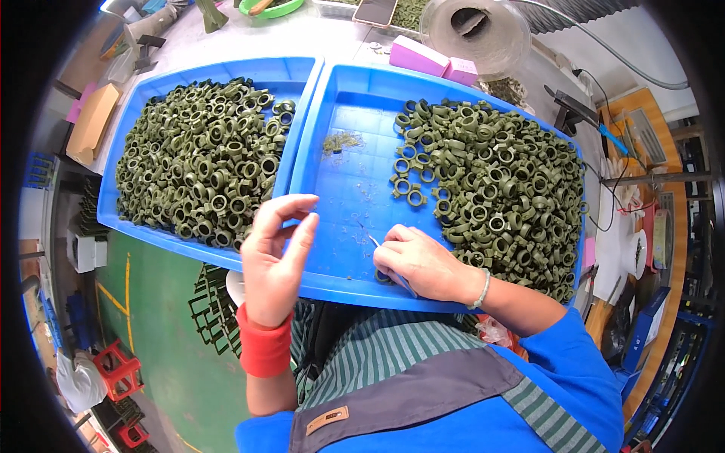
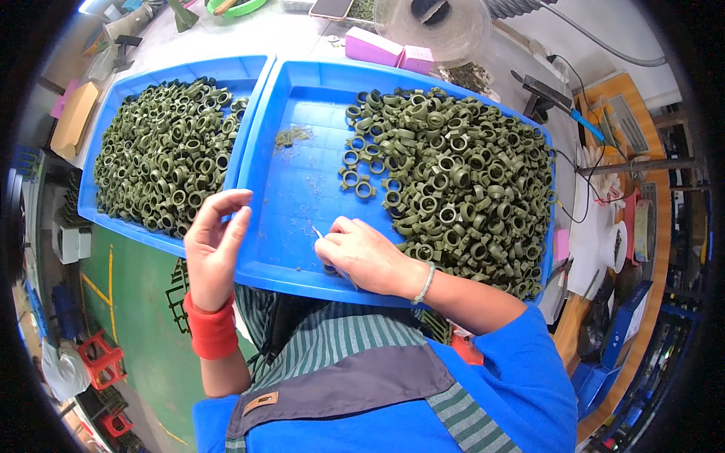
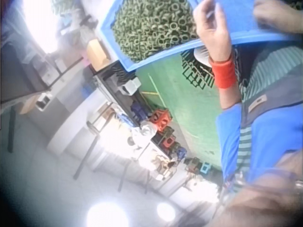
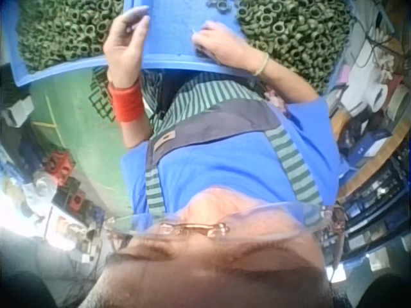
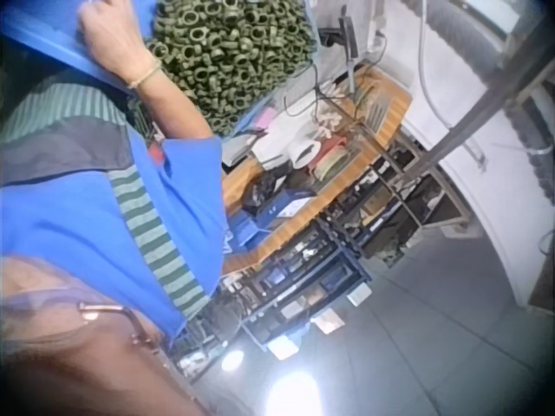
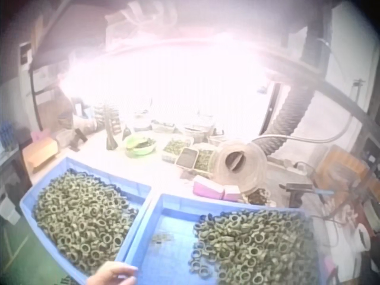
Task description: The person cleans green rubber rings using a small tool, scraping the inside and edges of the rings before placing them into a tray.
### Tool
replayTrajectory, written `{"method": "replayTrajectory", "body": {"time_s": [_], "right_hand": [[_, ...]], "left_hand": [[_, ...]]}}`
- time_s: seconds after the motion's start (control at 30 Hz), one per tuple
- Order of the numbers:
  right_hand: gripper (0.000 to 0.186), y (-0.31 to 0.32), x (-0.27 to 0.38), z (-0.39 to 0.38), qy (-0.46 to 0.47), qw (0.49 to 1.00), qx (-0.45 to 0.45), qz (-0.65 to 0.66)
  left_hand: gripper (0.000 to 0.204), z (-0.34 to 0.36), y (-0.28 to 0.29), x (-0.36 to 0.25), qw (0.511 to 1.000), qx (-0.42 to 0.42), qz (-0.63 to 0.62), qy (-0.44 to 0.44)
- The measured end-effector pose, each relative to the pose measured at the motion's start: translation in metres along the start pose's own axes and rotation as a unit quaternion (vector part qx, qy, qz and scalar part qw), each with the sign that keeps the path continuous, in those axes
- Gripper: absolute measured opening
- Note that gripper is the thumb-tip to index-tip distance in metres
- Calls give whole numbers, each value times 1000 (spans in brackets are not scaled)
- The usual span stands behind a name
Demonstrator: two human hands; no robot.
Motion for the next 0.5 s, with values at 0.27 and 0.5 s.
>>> {"method": "replayTrajectory", "body": {"time_s": [0.27, 0.5], "right_hand": [[18, 56, -25, -11, -150, 925, -269, 224], [18, 57, -28, -15, -165, 880, -272, 354]], "left_hand": [[39, -27, -66, 25, 977, 141, -73, 141], [33, -35, -90, 48, 916, 145, -284, 246]]}}
Point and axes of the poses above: each hand's wrist, its own z-axis towards the middle knuckle, its own y-axis out of the back of the hand, x = y × z, the point moved 10 cm from there along z, towards the middle knuckle, and after that the axes turned 1 degree about y, right-handed, at the moved point
